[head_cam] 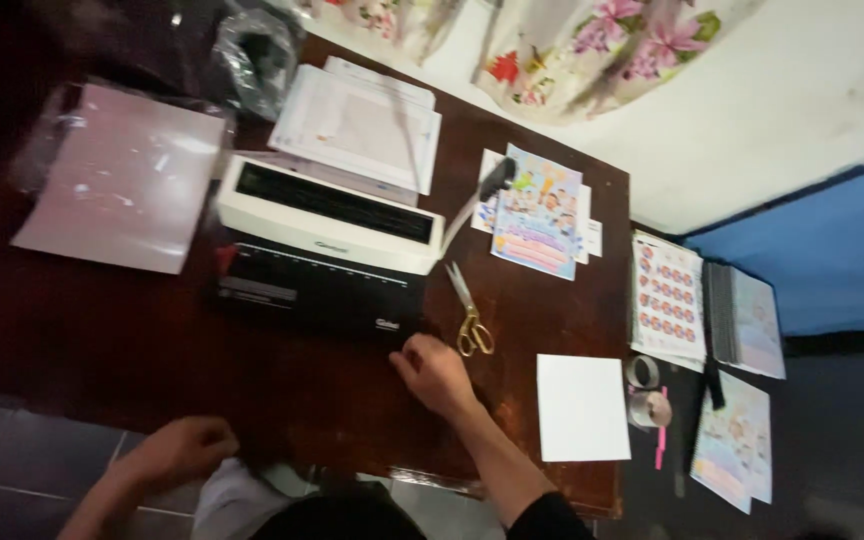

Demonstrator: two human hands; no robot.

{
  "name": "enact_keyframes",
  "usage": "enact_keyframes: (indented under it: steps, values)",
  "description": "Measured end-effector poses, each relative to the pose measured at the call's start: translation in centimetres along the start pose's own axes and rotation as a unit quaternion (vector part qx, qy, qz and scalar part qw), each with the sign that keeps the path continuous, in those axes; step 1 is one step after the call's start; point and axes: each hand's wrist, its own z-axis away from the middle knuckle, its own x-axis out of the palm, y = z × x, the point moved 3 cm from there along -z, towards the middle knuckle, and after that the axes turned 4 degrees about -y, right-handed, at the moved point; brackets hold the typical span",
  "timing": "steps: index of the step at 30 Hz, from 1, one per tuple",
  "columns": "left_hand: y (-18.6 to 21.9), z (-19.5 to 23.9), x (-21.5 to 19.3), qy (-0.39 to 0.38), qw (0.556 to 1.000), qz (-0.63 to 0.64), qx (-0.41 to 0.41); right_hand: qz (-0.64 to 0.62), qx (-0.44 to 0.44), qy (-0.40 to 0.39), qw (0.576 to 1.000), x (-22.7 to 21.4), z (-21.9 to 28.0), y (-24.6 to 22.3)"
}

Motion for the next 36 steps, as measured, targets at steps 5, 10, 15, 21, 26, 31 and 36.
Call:
enact_keyframes:
  steps: [5,10,15,21,26,31,36]
  values:
    - [1.1,1.8,-6.3,0.117,0.991,-0.067,0.022,-0.078,0.023,-0.128,0.988,4.9,0.2,-5.5]
    - [0.4,4.3,-12.6,0.193,0.972,-0.090,0.094,-0.080,0.014,-0.187,0.979,10.2,-0.3,-11.4]
    - [-0.5,4.4,-19.1,0.252,0.944,-0.137,0.165,-0.025,0.022,-0.148,0.988,13.7,-1.0,-15.9]
    - [4.1,5.0,-24.6,0.413,0.819,-0.274,0.288,0.062,0.095,-0.089,0.990,14.8,-2.2,-16.9]
    - [6.6,4.9,-26.1,0.424,0.719,-0.387,0.392,0.098,0.128,-0.069,0.985,15.2,-2.3,-17.0]
    - [5.9,4.1,-25.7,0.428,0.700,-0.433,0.373,0.095,0.146,-0.046,0.984,15.8,-2.1,-16.9]
    - [5.0,3.7,-25.1,0.437,0.666,-0.508,0.328,0.104,0.137,-0.011,0.985,16.1,-1.7,-17.2]
